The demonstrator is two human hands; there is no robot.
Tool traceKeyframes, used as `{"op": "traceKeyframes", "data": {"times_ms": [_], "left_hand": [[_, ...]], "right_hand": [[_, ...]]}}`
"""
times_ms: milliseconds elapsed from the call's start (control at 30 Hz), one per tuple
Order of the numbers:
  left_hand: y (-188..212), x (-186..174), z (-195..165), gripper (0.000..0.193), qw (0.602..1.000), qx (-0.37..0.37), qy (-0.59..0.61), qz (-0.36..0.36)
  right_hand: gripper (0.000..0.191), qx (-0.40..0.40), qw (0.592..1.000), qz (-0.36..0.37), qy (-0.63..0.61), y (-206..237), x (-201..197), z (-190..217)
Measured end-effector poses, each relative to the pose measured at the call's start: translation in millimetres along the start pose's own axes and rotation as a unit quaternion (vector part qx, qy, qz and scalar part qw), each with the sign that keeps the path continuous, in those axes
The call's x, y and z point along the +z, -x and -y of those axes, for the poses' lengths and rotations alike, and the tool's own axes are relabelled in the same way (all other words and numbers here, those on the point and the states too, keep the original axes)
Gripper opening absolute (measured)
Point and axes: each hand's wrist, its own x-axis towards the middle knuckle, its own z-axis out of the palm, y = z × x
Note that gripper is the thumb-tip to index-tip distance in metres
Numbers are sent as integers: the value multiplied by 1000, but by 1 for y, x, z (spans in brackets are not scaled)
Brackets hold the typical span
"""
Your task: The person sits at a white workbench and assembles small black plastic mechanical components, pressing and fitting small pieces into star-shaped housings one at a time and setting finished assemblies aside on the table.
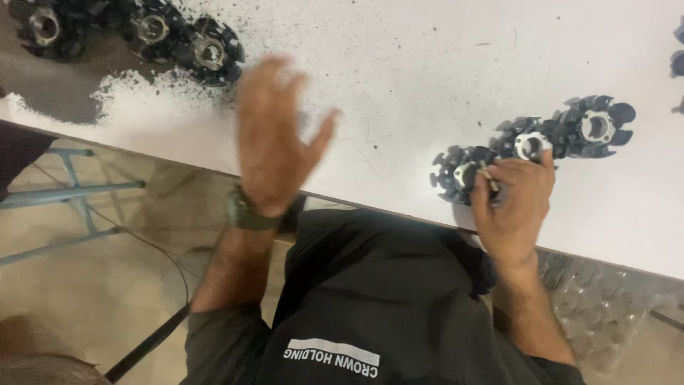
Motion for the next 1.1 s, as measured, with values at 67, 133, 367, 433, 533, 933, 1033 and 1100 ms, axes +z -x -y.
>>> {"op": "traceKeyframes", "data": {"times_ms": [67,133,367,433,533,933,1033,1100], "left_hand": [[-7,-12,54,79,992,-103,-67,-39],[-7,-9,82,86,980,-187,-63,-20],[-5,-20,68,98,1000,1,-9,4],[-8,-12,46,110,998,-6,42,49],[-5,17,0,114,978,-76,107,165],[8,11,-111,71,958,70,233,150],[9,18,-111,34,964,48,204,161],[9,22,-110,19,966,41,202,154]], "right_hand": [[22,60,998,1,8,12,-14,-9],[22,64,998,-7,17,21,-22,-20],[20,91,995,-39,34,33,-39,-51],[21,93,994,-43,31,32,-41,-56],[21,98,994,-42,38,31,-39,-60],[21,87,985,-144,-22,30,-48,-41],[21,57,985,-130,-96,23,-35,-10],[21,37,991,-82,-102,12,-23,10]]}}
